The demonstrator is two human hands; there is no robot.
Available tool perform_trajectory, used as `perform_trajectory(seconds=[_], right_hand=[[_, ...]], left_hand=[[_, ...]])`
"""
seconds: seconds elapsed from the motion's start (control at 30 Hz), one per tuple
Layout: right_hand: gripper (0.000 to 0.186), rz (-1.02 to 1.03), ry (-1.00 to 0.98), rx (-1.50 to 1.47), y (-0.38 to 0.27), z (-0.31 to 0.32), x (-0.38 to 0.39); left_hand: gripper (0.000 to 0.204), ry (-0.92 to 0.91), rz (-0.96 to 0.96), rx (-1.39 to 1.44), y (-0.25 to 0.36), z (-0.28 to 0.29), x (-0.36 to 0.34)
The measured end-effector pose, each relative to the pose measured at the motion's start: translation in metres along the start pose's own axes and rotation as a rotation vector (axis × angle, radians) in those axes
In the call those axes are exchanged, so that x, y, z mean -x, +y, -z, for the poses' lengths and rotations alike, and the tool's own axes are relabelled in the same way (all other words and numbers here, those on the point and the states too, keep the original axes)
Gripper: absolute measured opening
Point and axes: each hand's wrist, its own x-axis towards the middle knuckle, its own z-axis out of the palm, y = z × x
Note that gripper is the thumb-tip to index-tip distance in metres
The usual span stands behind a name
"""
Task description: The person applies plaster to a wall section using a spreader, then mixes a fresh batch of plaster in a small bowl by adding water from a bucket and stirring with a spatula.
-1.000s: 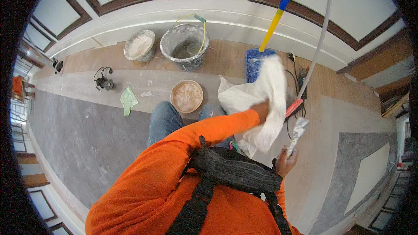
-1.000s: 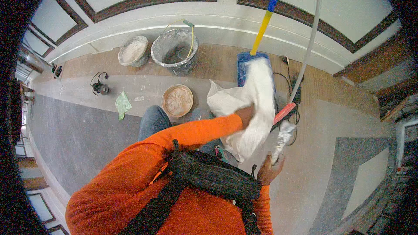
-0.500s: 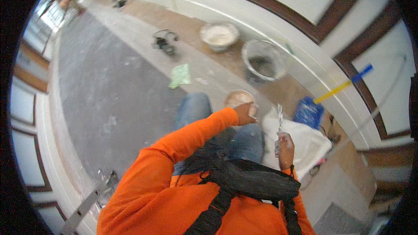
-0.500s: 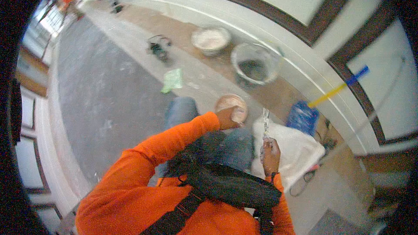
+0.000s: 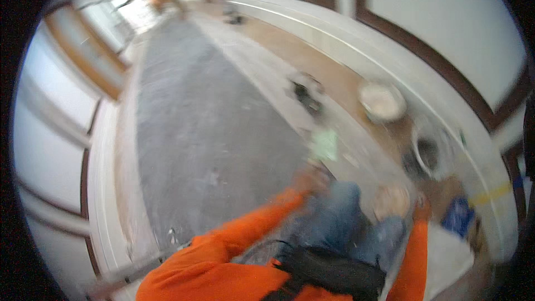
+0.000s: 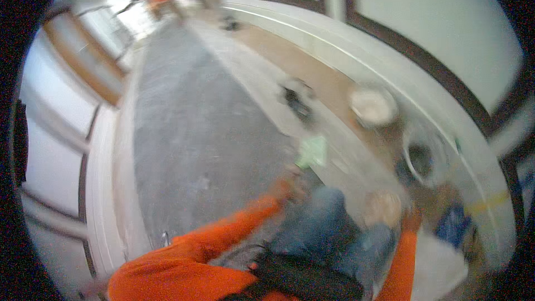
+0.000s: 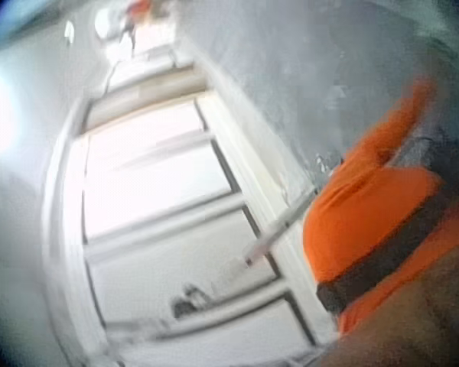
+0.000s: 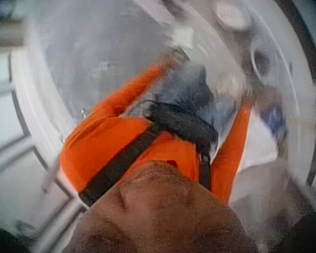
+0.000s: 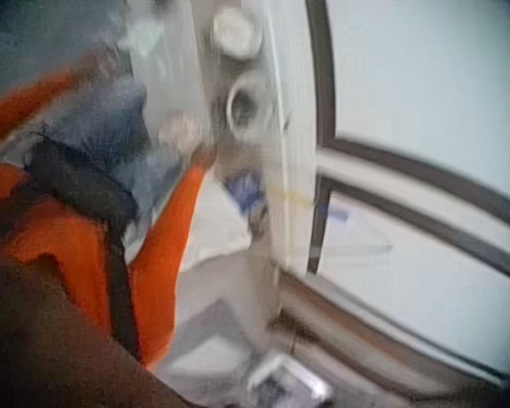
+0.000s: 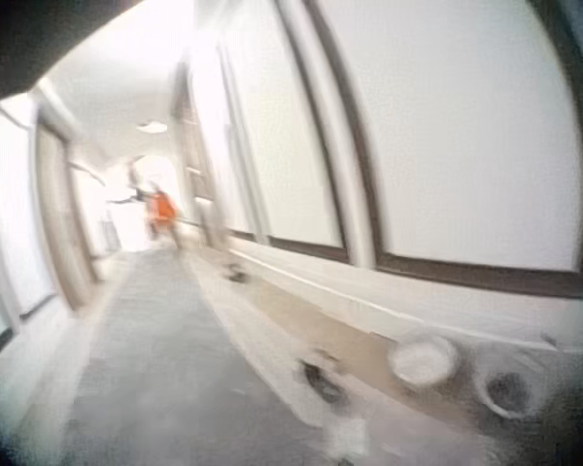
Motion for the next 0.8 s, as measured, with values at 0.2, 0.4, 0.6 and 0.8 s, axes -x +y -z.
perform_trajectory(seconds=[0.2, 0.4, 0.6, 0.8], right_hand=[[0.055, -0.381, -0.653, 0.073, -0.006, -0.099, 0.141], [0.073, -1.152, -0.235, -0.614, -0.015, -0.170, 0.196], [0.066, -1.337, 0.046, -0.625, -0.045, -0.137, 0.155], [0.053, -1.118, 0.116, -0.890, 0.012, 0.026, 0.163]], left_hand=[[0.030, 0.392, -0.155, -0.002, -0.025, 0.165, 0.029], [0.030, 0.284, -0.117, 0.061, -0.002, 0.101, -0.036], [0.031, 0.235, -0.356, -0.414, 0.060, 0.062, -0.023], [0.032, 0.251, -0.086, 0.012, -0.028, 0.132, -0.039]])
